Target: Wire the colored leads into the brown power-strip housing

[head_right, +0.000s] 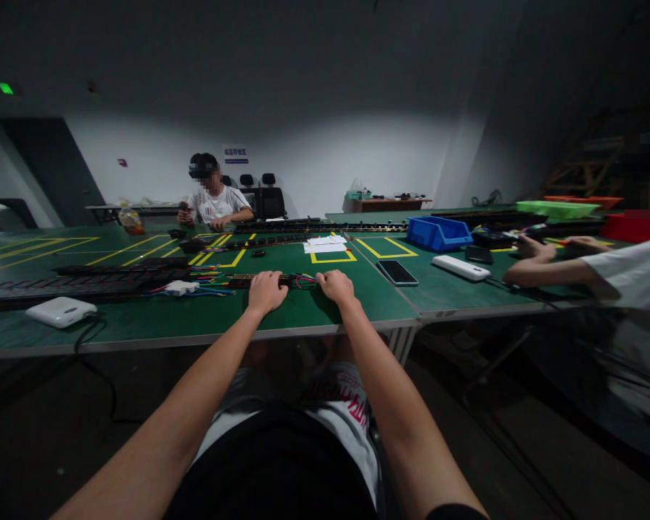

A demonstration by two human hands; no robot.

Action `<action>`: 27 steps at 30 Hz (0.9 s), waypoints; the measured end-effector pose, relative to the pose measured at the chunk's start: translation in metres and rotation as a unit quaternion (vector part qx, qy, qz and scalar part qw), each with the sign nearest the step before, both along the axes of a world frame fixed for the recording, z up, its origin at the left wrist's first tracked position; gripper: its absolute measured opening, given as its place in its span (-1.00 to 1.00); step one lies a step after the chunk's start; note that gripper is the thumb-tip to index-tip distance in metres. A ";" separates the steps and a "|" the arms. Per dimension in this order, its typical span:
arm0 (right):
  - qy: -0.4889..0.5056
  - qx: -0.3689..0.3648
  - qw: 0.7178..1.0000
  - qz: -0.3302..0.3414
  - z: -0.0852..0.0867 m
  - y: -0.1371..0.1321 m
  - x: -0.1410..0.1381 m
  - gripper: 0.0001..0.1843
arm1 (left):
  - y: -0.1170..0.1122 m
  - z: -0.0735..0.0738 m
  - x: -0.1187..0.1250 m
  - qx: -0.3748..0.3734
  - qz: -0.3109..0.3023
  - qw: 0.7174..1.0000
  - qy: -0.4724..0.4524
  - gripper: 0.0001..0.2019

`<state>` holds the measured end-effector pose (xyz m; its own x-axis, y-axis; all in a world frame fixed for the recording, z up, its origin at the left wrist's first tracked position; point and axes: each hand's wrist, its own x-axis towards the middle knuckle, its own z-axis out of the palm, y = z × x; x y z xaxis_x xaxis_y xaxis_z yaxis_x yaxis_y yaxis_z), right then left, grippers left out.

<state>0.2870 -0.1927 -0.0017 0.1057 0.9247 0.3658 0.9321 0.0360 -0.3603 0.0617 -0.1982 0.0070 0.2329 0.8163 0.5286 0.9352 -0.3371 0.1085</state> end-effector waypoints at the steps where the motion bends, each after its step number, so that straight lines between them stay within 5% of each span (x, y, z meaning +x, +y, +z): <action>1: 0.001 -0.009 1.000 0.007 0.000 0.001 0.000 -0.49 | 0.000 0.000 0.000 0.002 0.000 1.000 -0.001 -0.65; 9: 0.043 0.016 0.999 0.018 -0.007 0.007 0.005 -0.67 | 0.001 -0.002 0.001 0.000 0.010 1.000 -0.008 -0.66; 13: 0.037 0.002 0.999 0.026 -0.010 0.007 0.006 -0.59 | 0.001 -0.001 0.001 -0.005 0.004 1.000 -0.009 -0.65; 21: 0.050 0.041 0.998 0.007 -0.001 -0.002 0.002 -0.72 | 0.002 -0.003 0.000 0.004 0.001 1.000 -0.005 -0.65; 27: 0.028 0.002 1.000 0.013 0.005 -0.006 -0.001 -0.52 | 0.002 -0.002 0.000 0.003 0.003 1.000 -0.004 -0.64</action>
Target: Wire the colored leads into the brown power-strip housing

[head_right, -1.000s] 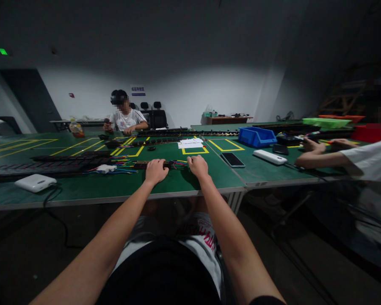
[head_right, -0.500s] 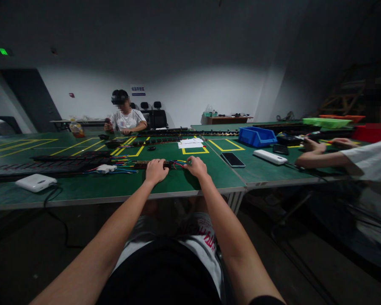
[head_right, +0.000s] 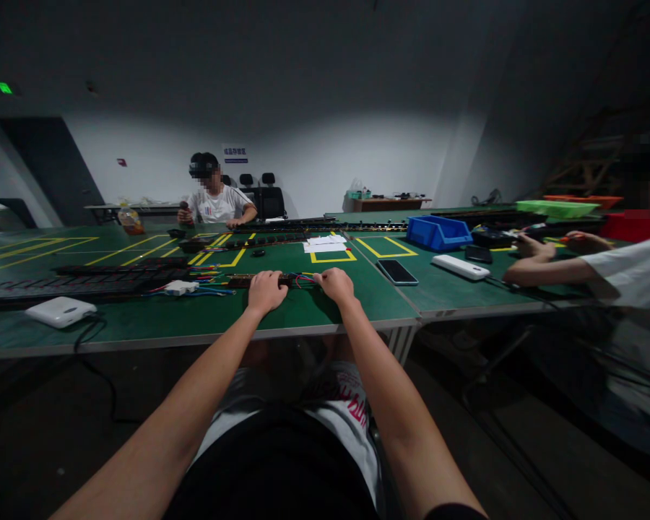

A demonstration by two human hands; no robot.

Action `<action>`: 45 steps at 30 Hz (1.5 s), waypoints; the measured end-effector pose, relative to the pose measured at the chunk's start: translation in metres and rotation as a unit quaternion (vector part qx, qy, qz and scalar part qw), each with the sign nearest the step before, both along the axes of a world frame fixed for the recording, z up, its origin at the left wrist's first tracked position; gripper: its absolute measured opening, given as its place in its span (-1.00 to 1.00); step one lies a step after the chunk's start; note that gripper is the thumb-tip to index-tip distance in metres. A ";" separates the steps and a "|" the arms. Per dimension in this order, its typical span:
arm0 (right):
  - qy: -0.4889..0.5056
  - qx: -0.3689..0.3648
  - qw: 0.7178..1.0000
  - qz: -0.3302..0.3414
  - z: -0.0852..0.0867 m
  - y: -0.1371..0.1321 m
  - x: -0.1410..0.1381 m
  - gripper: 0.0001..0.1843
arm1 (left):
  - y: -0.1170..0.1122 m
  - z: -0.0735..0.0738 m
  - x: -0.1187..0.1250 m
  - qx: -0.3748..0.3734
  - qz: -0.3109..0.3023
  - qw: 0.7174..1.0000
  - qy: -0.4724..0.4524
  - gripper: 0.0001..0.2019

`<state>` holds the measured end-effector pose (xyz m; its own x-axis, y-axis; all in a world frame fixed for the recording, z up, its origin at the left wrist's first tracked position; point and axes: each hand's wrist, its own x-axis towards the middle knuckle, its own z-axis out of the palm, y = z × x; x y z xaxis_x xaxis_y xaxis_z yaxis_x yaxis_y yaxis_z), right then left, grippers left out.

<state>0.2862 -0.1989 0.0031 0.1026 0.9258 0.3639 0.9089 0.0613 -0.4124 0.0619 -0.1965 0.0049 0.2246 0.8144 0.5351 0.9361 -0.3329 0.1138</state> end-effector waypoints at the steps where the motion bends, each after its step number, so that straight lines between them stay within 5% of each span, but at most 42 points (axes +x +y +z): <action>1: -0.003 0.016 1.000 0.000 0.000 0.000 0.000 -0.52 | 0.000 0.000 0.000 -0.002 -0.001 1.000 -0.001 -0.64; 6: 0.033 0.074 0.997 -0.014 0.000 0.002 0.001 -0.64 | -0.001 0.001 0.000 -0.007 0.001 1.000 0.000 -0.65; 14: -0.040 0.013 0.999 0.027 -0.004 0.004 0.000 -0.45 | -0.002 0.002 0.001 0.000 0.009 1.000 0.007 -0.66; 24: 0.007 0.120 0.992 -0.046 0.001 0.004 0.001 -0.48 | 0.001 0.000 -0.001 -0.003 -0.007 1.000 0.003 -0.65; 31: -0.006 0.013 1.000 -0.002 -0.001 0.001 -0.002 -0.52 | -0.001 0.001 0.000 -0.002 0.002 1.000 0.006 -0.66; 38: -0.005 0.075 0.996 -0.053 0.003 0.001 -0.002 -0.48 | -0.001 0.002 0.001 -0.008 0.003 1.000 -0.001 -0.65; 45: -0.006 -0.011 0.999 -0.033 0.002 -0.002 -0.003 -0.54 | -0.001 0.001 0.001 -0.005 0.005 1.000 -0.001 -0.65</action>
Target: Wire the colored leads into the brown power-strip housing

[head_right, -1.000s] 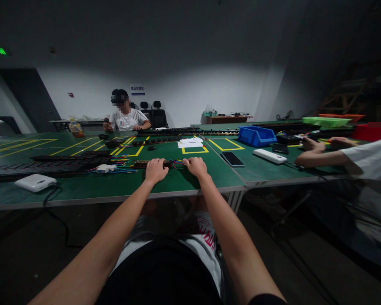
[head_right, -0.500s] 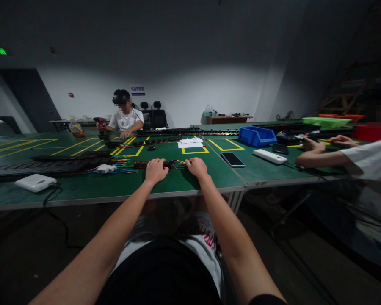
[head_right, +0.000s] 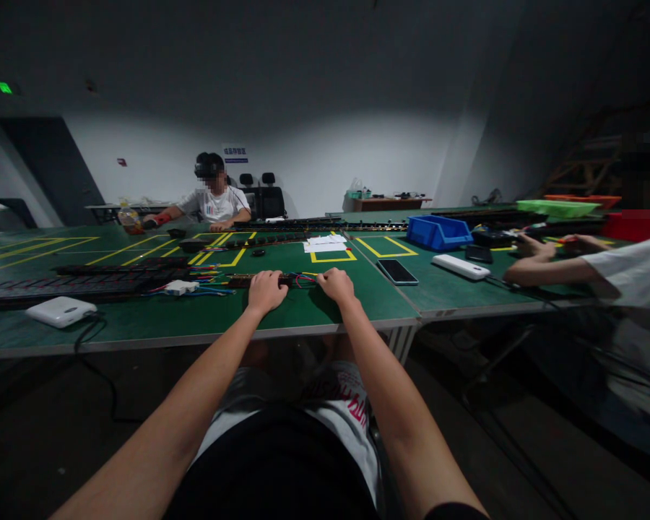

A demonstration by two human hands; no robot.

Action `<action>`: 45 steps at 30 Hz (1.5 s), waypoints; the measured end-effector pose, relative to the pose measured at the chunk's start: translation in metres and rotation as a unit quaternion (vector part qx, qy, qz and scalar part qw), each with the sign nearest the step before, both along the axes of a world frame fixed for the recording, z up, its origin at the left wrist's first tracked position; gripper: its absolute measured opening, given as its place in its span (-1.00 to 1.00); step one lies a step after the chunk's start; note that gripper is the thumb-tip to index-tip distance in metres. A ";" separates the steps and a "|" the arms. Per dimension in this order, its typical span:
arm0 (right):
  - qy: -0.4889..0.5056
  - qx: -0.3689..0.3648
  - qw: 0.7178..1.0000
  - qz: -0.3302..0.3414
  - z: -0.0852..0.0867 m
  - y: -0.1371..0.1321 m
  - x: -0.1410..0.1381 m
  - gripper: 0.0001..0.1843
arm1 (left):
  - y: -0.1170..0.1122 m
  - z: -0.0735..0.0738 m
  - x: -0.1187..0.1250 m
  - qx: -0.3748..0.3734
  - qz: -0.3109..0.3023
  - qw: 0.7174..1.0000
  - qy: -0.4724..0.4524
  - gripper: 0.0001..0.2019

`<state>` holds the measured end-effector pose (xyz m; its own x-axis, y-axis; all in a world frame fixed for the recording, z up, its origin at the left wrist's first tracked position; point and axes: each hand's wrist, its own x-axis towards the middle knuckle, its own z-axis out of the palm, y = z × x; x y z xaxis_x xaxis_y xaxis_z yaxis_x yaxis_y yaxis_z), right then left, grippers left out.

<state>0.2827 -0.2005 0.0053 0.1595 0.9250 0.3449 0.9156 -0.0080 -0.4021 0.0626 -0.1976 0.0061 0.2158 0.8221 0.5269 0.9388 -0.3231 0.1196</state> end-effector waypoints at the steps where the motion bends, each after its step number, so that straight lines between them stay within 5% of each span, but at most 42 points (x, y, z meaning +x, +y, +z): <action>1: -0.001 -0.003 1.000 0.002 0.000 0.000 0.000 -0.54 | 0.000 0.000 0.000 0.001 0.001 1.000 0.001 -0.65; 15: 0.012 0.038 0.999 -0.023 0.000 -0.001 0.001 -0.54 | 0.000 0.000 -0.001 -0.005 -0.004 1.000 0.000 -0.64; 27: 0.040 0.004 0.997 0.068 -0.009 0.008 0.005 -0.73 | -0.001 0.000 0.001 0.004 0.007 1.000 0.004 -0.65; 33: 0.054 0.113 0.989 0.085 -0.011 0.009 0.007 -0.56 | 0.001 -0.001 0.000 0.007 0.001 1.000 0.004 -0.66; 38: 0.068 0.066 0.991 0.095 -0.007 0.008 0.004 -0.76 | 0.002 -0.002 -0.001 0.004 -0.004 1.000 0.003 -0.65; 45: 0.002 0.045 0.997 0.056 -0.003 0.009 0.002 -0.56 | 0.003 -0.003 -0.001 0.003 -0.004 1.000 -0.001 -0.65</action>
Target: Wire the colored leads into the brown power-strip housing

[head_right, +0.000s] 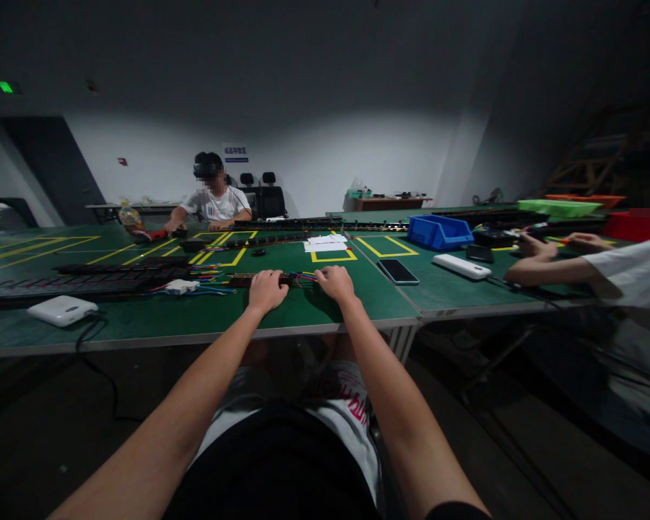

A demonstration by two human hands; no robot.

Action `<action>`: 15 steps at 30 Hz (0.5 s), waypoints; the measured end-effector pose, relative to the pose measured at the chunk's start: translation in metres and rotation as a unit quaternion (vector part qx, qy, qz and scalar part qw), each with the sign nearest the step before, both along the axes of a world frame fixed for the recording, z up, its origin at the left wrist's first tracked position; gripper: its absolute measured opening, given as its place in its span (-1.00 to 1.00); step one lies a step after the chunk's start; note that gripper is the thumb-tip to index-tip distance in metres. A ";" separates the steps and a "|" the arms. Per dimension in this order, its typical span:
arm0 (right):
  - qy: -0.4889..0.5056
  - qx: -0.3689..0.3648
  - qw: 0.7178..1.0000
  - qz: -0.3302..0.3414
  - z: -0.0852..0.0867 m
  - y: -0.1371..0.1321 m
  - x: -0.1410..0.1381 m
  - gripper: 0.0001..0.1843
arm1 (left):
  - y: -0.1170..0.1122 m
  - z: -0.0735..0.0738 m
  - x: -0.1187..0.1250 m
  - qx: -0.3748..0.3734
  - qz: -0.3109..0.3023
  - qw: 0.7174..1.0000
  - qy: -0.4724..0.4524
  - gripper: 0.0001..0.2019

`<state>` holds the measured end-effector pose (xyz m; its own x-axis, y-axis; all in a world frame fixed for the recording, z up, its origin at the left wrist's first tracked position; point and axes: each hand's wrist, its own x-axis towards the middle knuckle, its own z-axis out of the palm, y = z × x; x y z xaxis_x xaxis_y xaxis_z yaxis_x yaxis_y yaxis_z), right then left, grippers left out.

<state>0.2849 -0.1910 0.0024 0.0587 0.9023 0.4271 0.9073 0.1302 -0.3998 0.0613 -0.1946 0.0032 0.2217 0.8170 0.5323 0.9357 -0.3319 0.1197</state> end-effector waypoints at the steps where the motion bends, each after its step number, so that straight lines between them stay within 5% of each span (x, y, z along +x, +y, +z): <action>1: -0.016 -0.016 1.000 0.004 0.000 0.000 0.000 -0.52 | 0.000 0.000 0.000 0.001 0.000 1.000 0.001 -0.65; 10: -0.029 -0.007 0.999 -0.014 -0.006 -0.004 0.005 -0.65 | -0.004 0.003 0.002 -0.001 0.008 1.000 0.003 -0.66; 15: 0.012 0.058 0.998 -0.009 -0.002 -0.006 0.003 -0.67 | -0.003 0.003 0.001 -0.009 -0.001 1.000 -0.003 -0.65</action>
<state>0.2879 -0.1966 0.0002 0.0856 0.8452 0.5275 0.9002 0.1613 -0.4046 0.0622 -0.1980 0.0062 0.2200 0.8262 0.5187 0.9346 -0.3308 0.1306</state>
